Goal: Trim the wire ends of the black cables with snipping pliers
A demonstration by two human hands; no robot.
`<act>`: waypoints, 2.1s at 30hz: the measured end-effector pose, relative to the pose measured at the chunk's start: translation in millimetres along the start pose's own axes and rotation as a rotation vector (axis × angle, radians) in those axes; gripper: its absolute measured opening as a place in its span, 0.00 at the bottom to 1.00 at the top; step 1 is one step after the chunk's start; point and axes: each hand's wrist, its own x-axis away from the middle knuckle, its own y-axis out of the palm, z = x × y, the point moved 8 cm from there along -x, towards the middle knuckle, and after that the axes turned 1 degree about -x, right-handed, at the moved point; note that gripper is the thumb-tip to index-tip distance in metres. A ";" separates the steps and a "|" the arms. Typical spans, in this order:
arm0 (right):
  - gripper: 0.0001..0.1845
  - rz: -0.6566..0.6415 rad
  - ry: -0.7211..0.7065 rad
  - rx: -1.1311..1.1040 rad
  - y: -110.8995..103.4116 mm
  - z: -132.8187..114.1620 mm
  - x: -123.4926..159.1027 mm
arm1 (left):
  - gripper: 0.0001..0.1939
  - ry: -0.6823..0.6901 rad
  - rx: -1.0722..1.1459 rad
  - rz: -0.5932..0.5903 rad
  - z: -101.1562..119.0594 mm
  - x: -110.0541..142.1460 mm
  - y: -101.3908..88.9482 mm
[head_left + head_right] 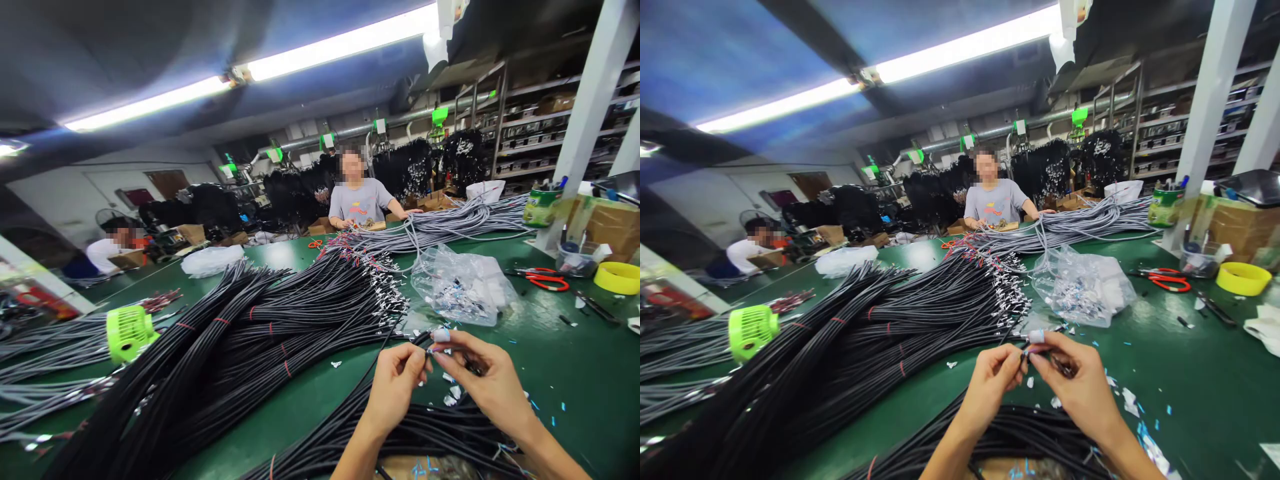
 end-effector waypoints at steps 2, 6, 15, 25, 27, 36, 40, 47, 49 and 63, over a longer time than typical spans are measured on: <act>0.12 0.011 0.008 0.019 -0.3 2.9 -0.1 | 0.21 0.008 -0.015 0.019 -0.9 -0.3 -0.6; 0.13 0.044 -0.009 0.126 -1.9 9.6 0.4 | 0.20 0.037 -0.028 0.090 -0.8 -1.0 -4.5; 0.14 0.089 -0.288 0.291 -2.8 -16.2 10.2 | 0.18 0.062 -0.063 0.149 3.1 2.0 -8.8; 0.10 0.099 -0.434 0.438 1.7 -40.0 15.1 | 0.17 0.047 -0.148 0.145 4.0 3.5 -7.1; 0.10 0.123 -0.440 0.451 -0.7 -39.6 17.1 | 0.17 0.043 -0.151 0.138 2.6 3.9 -6.0; 0.08 0.038 -0.087 0.128 -3.3 -8.5 2.4 | 0.22 -0.054 0.019 -0.023 -1.6 1.2 2.4; 0.09 -0.002 0.057 -0.054 1.4 3.5 -5.3 | 0.20 -0.022 0.139 -0.015 4.7 1.7 -0.7; 0.13 0.021 -0.068 0.084 1.2 -11.6 5.0 | 0.18 0.040 0.125 0.115 16.7 4.4 -10.6; 0.12 0.038 -0.151 0.165 0.7 -18.4 7.2 | 0.18 0.028 0.083 0.086 15.5 4.1 -8.2; 0.09 0.009 0.040 -0.023 -0.3 -1.9 -0.2 | 0.23 -0.107 0.085 -0.041 4.0 4.2 -4.4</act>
